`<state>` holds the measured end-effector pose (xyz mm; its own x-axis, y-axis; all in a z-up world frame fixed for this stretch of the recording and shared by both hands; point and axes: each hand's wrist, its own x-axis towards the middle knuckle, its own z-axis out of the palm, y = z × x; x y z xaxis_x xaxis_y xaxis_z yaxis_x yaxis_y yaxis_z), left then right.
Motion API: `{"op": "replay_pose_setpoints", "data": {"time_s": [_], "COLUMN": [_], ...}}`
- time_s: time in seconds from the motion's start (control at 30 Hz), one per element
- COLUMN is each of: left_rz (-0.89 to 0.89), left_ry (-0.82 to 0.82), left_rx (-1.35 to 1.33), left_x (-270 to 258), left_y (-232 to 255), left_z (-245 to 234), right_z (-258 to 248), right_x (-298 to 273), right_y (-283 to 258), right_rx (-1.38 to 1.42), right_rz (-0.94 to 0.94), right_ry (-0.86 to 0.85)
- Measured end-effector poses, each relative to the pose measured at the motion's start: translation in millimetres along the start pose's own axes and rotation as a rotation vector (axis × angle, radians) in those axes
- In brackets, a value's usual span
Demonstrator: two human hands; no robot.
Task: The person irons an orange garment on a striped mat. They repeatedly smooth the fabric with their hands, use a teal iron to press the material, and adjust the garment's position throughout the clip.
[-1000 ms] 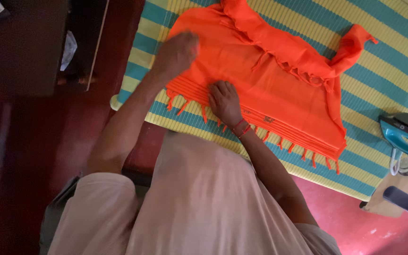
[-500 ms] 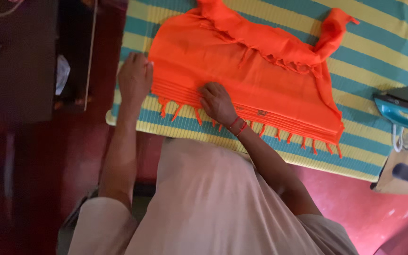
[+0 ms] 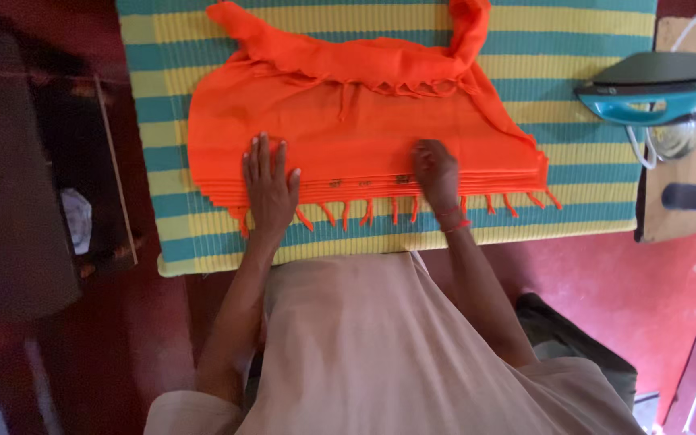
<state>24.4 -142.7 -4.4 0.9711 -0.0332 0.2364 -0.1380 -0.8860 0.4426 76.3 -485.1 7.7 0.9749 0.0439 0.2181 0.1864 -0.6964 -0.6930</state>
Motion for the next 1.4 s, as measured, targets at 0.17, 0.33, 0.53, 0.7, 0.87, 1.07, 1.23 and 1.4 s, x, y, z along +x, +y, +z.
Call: {"op": "replay_pose_setpoints", "data": {"time_s": [0.17, 0.33, 0.53, 0.7, 0.87, 1.07, 1.23, 1.4], "left_rz": [-0.021, 0.013, -0.015, 0.114, 0.442, 0.557, 0.601, 0.575], "left_ry": [-0.031, -0.01, 0.015, 0.078, -0.17, -0.419, -0.394, -0.353], "left_rx": [-0.008, 0.017, -0.083, -0.241, -0.438, -0.166, -0.135, -0.177], "left_x": [-1.9, 0.5, 6.4, 26.7, 55.3, 54.8, 48.6, 48.1], "left_y": [-1.7, 2.0, 17.0, 83.8, 210.8, 264.6, 258.3, 265.4], "left_z": [4.0, -1.6, -11.4, 18.2, 90.3, 118.2, 113.5, 120.6], "right_z": [-85.9, -149.9, -168.6, -148.3, -142.6, -148.8, -156.8, -173.2], "right_x": [-21.0, -31.8, -31.3, 8.8, 35.2, 29.4, 25.9, 14.9], "right_y": [89.1, 141.1, 124.4, 95.4, 101.6, 146.3, 174.6, 176.2], "right_rx": [-0.175, -0.337, -0.35, -0.473, -0.545, -0.381, -0.329, -0.285], "right_rz": [0.047, 0.335, 0.142, 0.111, 0.072, 0.119, 0.294, 0.218], "right_ry": [0.19, 0.32, 0.331, 0.139, 0.046, 0.031, 0.197, 0.279]}}
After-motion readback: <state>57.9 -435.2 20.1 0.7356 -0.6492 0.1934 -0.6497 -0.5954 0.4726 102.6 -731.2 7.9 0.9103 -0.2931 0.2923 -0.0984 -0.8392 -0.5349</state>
